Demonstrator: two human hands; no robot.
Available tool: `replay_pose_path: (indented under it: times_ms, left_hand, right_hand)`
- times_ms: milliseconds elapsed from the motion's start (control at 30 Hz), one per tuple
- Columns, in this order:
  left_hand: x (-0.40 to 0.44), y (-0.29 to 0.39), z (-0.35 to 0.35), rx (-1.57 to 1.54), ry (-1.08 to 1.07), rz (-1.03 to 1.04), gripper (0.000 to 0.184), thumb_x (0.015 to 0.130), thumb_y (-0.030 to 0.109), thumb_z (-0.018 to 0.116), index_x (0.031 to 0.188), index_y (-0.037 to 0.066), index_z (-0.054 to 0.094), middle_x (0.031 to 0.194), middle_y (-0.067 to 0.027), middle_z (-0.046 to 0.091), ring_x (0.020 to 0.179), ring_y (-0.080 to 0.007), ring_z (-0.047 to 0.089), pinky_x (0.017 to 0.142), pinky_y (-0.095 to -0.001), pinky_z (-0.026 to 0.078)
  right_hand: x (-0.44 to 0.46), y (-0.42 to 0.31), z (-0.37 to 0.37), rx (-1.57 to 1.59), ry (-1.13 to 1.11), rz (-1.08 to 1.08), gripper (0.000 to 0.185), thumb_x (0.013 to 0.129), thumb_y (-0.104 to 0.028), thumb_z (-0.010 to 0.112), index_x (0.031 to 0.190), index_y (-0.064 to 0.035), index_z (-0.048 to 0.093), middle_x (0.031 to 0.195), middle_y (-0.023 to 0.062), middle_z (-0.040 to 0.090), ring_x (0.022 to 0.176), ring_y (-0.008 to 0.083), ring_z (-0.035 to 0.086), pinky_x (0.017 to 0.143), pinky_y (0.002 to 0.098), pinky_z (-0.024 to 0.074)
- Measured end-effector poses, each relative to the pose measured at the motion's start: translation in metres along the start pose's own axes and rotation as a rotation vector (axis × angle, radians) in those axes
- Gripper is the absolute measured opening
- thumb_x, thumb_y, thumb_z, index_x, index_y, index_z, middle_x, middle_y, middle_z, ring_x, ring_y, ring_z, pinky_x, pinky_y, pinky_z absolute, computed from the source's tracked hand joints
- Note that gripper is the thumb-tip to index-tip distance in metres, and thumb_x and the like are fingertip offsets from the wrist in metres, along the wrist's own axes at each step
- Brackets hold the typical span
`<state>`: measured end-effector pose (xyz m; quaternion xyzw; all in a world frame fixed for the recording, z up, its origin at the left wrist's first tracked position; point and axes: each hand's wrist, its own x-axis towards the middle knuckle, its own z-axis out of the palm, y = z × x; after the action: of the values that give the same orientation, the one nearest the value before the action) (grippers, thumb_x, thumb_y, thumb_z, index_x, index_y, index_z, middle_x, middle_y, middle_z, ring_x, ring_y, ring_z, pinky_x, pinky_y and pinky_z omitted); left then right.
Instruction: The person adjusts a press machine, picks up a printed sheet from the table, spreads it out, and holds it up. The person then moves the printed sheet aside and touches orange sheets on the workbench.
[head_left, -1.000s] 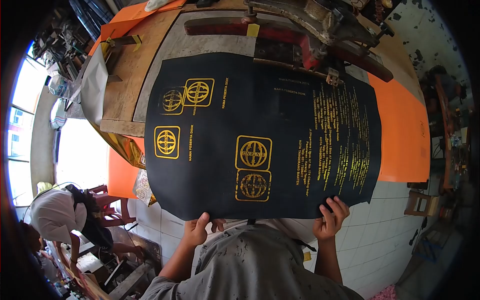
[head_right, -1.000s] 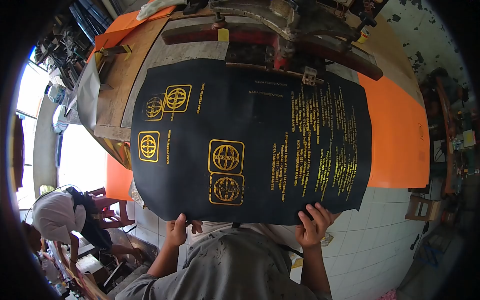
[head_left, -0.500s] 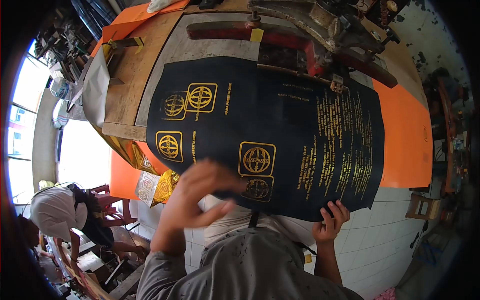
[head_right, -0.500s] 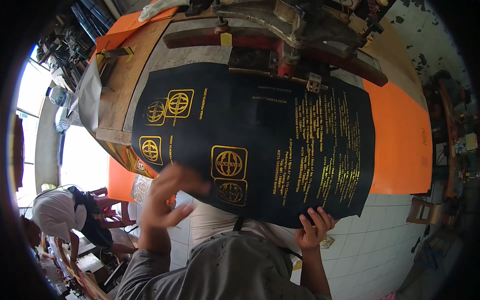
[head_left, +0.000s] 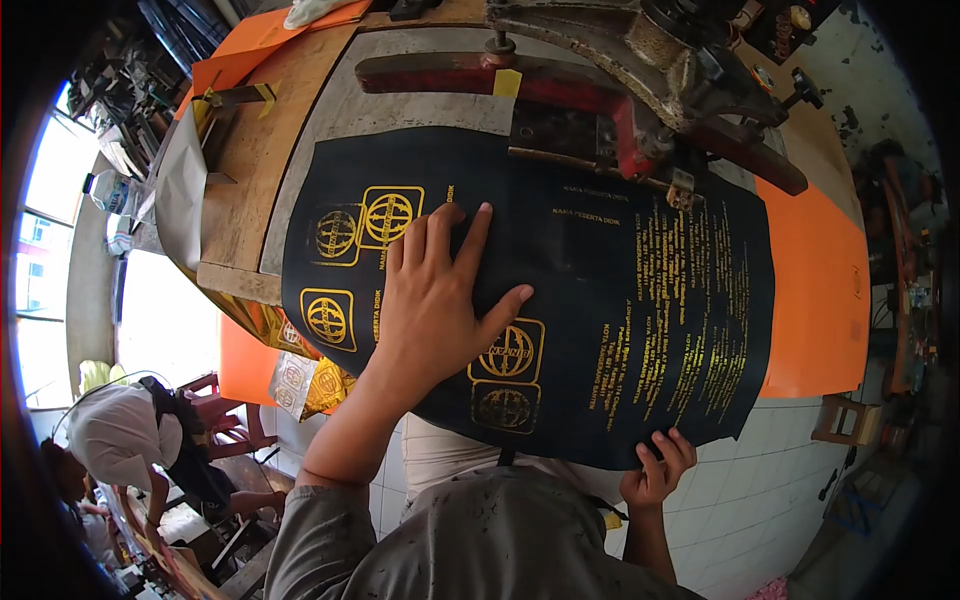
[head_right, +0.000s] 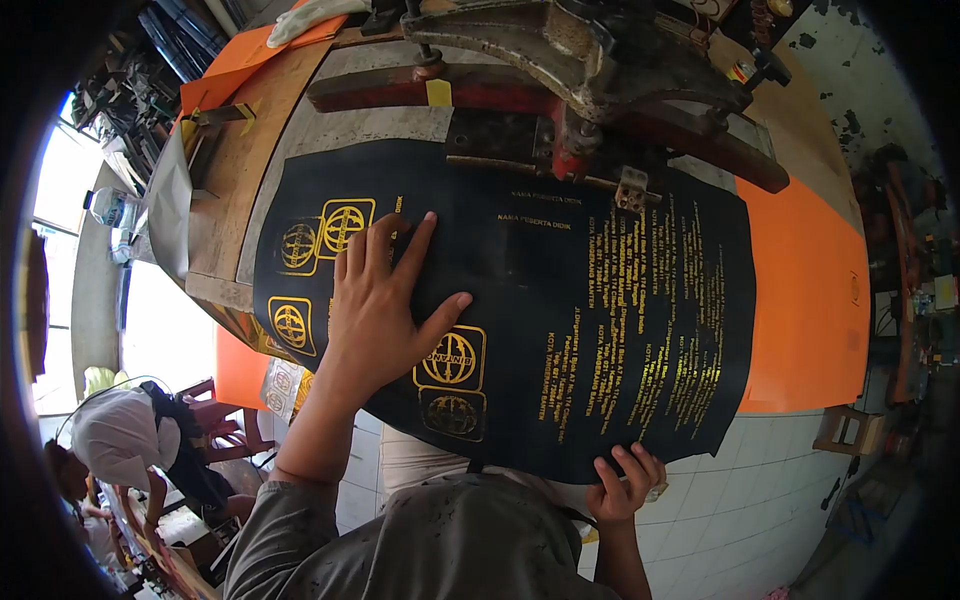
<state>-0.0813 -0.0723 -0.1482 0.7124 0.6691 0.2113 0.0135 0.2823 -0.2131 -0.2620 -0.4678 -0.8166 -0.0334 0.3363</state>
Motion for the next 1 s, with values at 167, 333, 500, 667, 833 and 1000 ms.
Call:
replay_pose_path:
  times_ms: [167,333,500,667,833,1000]
  left_hand:
    - [0.007,0.004,-0.004,0.077,-0.091,0.035,0.071,0.091,0.057,0.065,0.146,0.015,0.055,0.132,-0.0210,0.048,0.123,-0.0368,0.047,0.104,-0.0496,0.037]
    - [0.007,0.007,-0.004,0.113,-0.085,0.045,0.070,0.090,0.057,0.065,0.146,0.015,0.056,0.132,-0.0221,0.048,0.123,-0.0379,0.047,0.103,-0.0505,0.037]
    - [0.003,0.007,-0.005,0.104,-0.063,0.061,0.070,0.090,0.056,0.066,0.143,0.010,0.058,0.136,-0.0252,0.047,0.124,-0.0403,0.047,0.101,-0.0511,0.038]
    - [0.001,0.008,-0.006,0.091,-0.060,0.067,0.071,0.090,0.056,0.065,0.142,0.008,0.058,0.137,-0.0275,0.046,0.126,-0.0424,0.046,0.101,-0.0522,0.038]
    - [-0.002,0.011,-0.008,0.089,-0.072,0.041,0.069,0.090,0.055,0.067,0.144,0.013,0.058,0.135,-0.0246,0.047,0.126,-0.0409,0.046,0.106,-0.0520,0.036]
    - [0.002,0.011,-0.008,0.113,-0.071,0.030,0.070,0.090,0.057,0.066,0.144,0.014,0.058,0.134,-0.0247,0.048,0.124,-0.0396,0.048,0.104,-0.0513,0.038]
  right_hand:
    - [0.002,-0.001,-0.001,-0.006,-0.016,0.008,0.048,0.075,0.010,0.041,0.108,-0.0135,0.065,0.126,0.0084,0.059,0.128,0.0342,0.050,0.104,0.0507,0.0397]
    - [0.002,-0.001,0.001,0.002,-0.016,0.020,0.049,0.073,0.011,0.041,0.107,-0.0136,0.065,0.126,0.0083,0.059,0.128,0.0341,0.051,0.103,0.0504,0.0394]
    - [0.004,-0.001,0.000,-0.001,-0.016,0.021,0.051,0.070,0.011,0.042,0.106,-0.0140,0.066,0.126,0.0082,0.059,0.127,0.0344,0.051,0.103,0.0506,0.0382]
    - [0.003,0.000,0.000,0.011,-0.016,0.023,0.049,0.070,0.010,0.042,0.106,-0.0137,0.067,0.125,0.0082,0.060,0.127,0.0343,0.051,0.103,0.0504,0.0376]
    - [0.005,-0.002,0.000,0.016,-0.015,0.028,0.049,0.070,0.009,0.041,0.105,-0.0130,0.067,0.125,0.0086,0.060,0.128,0.0339,0.051,0.103,0.0501,0.0379]
    - [0.006,-0.003,0.000,0.019,-0.006,0.023,0.050,0.070,0.009,0.041,0.106,-0.0126,0.067,0.126,0.0087,0.059,0.128,0.0345,0.051,0.102,0.0500,0.0385]
